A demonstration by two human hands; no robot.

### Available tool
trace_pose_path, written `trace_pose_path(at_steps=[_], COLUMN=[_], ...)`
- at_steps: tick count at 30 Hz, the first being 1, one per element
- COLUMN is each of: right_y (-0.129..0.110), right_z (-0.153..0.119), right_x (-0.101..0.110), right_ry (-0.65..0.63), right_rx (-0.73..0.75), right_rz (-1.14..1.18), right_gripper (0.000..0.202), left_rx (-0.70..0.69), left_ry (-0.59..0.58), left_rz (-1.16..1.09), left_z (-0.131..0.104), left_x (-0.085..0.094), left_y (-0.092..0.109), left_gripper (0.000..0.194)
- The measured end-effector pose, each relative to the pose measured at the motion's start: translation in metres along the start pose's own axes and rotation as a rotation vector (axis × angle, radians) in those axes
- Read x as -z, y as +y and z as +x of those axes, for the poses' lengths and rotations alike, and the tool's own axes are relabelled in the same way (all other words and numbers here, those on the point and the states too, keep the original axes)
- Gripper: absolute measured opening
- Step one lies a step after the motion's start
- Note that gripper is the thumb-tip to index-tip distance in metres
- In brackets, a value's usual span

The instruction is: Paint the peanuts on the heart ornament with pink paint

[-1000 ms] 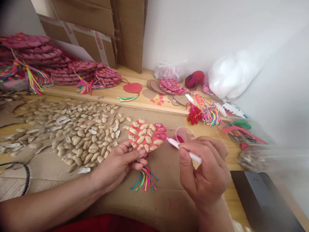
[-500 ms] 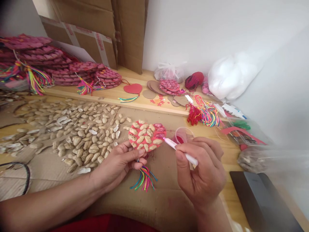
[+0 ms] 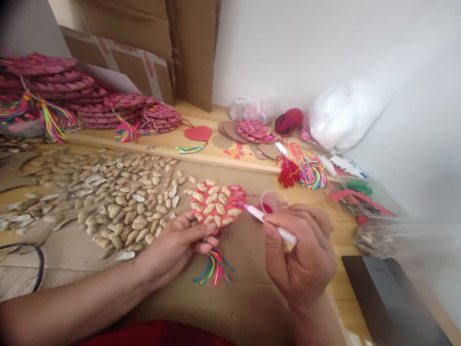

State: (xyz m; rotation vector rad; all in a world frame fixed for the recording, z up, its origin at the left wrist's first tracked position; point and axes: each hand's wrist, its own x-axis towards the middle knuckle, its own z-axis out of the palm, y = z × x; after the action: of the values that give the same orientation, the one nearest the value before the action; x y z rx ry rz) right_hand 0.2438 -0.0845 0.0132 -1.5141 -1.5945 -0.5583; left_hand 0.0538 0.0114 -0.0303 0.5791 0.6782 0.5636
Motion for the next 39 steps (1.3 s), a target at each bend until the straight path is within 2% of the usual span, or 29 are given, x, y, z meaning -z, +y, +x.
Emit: trace_pose_path(at_steps=[10,16,26,39], right_y=[0.0006,-0.0014,-0.0036,-0.0026], right_z=[-0.0002,0.0008,0.0029,0.0028], right_x=[0.0010,0.0000,-0.0006,0.0008], right_ry=[0.022,0.110,0.169,0.167], right_rx=[-0.063,-0.111,-0.199,-0.214], right_rz=[0.055,0.095,0.121,0.163], right_gripper=[0.012,0.011,0.005,0.006], left_rx=[-0.022,-0.021,-0.043,-0.047], left_ry=[0.009,0.010,-0.002,-0.005], left_rz=[0.045,0.067,0.078,0.085], left_z=[-0.0005,-0.0007,-0.0011,0.0001], left_x=[-0.0014,-0.0016,-0.0004,0.0005], left_y=[-0.0011,-0.0009,-0.0042,-0.0056], left_gripper=[0.029,0.033,0.038,0.039])
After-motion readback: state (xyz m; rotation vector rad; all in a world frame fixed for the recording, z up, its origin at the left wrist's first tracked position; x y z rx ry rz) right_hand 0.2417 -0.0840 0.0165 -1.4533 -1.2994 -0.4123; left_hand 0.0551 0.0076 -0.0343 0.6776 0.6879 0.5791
